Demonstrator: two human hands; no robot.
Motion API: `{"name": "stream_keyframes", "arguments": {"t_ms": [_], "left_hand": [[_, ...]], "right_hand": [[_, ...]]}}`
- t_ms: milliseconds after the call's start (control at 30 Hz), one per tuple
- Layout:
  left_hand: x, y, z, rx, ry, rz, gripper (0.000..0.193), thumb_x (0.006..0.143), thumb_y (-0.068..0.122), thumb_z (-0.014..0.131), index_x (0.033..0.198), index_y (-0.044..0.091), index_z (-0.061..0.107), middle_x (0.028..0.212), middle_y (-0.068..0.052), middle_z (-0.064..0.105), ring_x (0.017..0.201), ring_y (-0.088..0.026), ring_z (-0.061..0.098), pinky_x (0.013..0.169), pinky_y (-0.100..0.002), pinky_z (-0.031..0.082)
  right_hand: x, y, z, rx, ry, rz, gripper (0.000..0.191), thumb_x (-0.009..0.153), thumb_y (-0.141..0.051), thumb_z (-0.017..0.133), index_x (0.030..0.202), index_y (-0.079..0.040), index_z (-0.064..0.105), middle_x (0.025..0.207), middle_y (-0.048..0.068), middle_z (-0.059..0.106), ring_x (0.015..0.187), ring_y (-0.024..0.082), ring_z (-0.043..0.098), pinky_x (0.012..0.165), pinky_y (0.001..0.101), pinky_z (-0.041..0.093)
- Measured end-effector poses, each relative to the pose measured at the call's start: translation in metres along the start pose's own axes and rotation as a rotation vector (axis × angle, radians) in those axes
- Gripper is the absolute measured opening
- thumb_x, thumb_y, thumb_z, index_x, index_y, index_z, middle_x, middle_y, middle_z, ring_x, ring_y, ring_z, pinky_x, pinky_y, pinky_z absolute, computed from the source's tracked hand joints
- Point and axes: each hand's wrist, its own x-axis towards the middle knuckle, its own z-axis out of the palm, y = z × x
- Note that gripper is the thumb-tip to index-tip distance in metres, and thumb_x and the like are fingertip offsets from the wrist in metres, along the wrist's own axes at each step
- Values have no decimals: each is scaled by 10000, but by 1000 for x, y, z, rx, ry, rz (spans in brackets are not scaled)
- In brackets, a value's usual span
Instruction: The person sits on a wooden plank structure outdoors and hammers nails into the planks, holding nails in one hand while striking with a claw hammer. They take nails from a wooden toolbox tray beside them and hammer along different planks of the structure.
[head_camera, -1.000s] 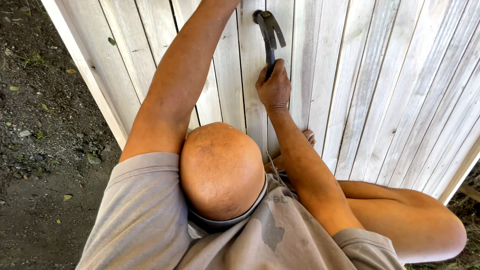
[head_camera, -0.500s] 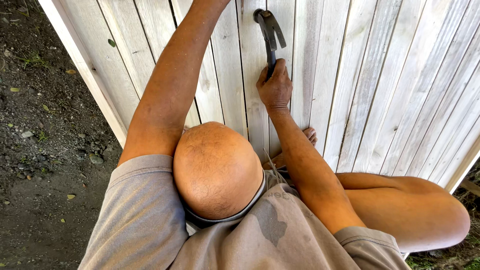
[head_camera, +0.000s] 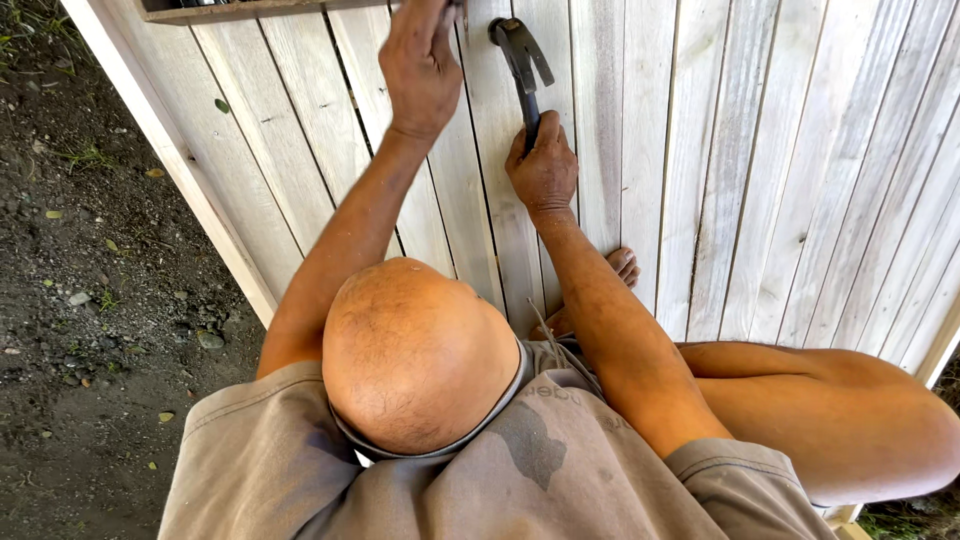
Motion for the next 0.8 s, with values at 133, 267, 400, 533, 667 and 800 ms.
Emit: {"name": "stream_keyframes", "arguments": {"t_ms": [133,267,400,533,667,800], "left_hand": [[-26,1,4,-32,-72,-160,151,994,17,688,1128,85,697,1063,-43,733,967,-218,714,889,-351,586],[-37,-9,17,90,-155,-143,116,947,102,771,1049,115,717,1029,9,749,987,-193,692,1172,-456,383],[-46,-14,25,191,-198,-88,107,907,167,790,995,144,734,1132,35,730,1141,-187,611,1172,-435,300],[-50,-17,29,277,-247,-48,66,913,171,789,957,149,745,1182,60,715,1194,-164,568,1171,-427,290],[-52,-21,34,311,-263,-21,62,924,132,776,971,142,737,1198,60,702,1206,-163,567,1182,-443,292],[-57,-26,36,350,-229,74,110,934,119,768,1024,132,707,1213,37,679,1225,-187,551,1180,-452,287]], "right_hand": [[0,9,-3,147,-19,-26,201,1007,-152,660,963,-49,493,741,139,607,591,315,638,534,443,507],[-2,25,-7,407,-56,106,176,951,-131,696,886,-51,552,620,98,577,537,221,577,540,393,493],[-12,40,0,410,145,185,172,958,-136,709,891,-53,574,633,82,612,549,191,592,555,361,494],[-20,53,6,420,163,232,184,968,-142,696,903,-50,552,622,83,605,526,197,596,538,359,490],[-21,60,-1,393,78,181,205,967,-138,707,894,-44,540,608,87,591,494,206,582,510,369,475],[-20,48,-18,361,57,52,255,977,-126,744,891,-32,523,624,95,564,504,215,561,505,361,465]]}}
